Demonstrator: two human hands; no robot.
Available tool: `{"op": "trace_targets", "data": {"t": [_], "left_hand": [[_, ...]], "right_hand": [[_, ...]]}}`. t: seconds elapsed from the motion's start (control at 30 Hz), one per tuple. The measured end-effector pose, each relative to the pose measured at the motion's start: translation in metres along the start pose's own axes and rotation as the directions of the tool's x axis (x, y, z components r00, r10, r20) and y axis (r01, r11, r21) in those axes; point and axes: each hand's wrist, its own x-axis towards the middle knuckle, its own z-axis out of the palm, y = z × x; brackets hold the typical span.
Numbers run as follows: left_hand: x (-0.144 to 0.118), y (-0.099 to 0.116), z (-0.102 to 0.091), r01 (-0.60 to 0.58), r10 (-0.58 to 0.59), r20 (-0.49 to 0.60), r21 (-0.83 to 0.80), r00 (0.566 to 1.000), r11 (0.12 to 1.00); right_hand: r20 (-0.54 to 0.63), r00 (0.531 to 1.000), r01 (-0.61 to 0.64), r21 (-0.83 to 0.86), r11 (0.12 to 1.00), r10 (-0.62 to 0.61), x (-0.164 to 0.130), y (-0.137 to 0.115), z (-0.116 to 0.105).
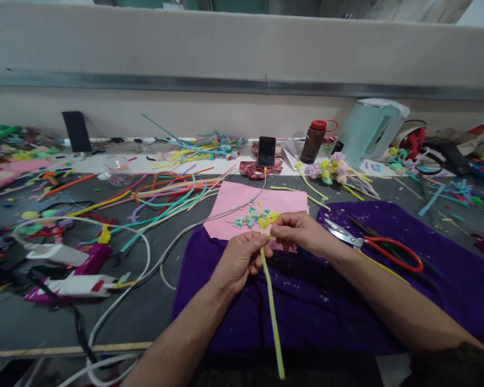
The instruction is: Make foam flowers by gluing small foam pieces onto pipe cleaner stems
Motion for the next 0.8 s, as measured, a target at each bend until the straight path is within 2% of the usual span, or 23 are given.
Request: {"op": "trace_targets", "data": {"t": [0.33, 0.6, 0.8], "left_hand": [[-0.0005, 0.0006, 0.0006, -0.007, 0.007, -0.013, 0.003, 1.000, 1.000], [0.0017, -0.0017, -0.0014, -0.022, 0.024, 0.043, -0.040, 0.999, 0.999], [0.0023, -0.0015, -0.0033, 0.003, 0.003, 0.067, -0.080, 0.998, 0.997]], "right_hand": [[0.052, 0.998, 0.034, 0.018, 0.999, -0.035, -0.0014, 0.0001, -0.0010], [-0.070, 0.997, 0.026, 0.012, 1.000, -0.025, -0.0001, 0.0008, 0.0035], [0.022, 0.996, 0.087, 0.054, 0.995, -0.088, 0.0003, 0.0069, 0.0026]]}}
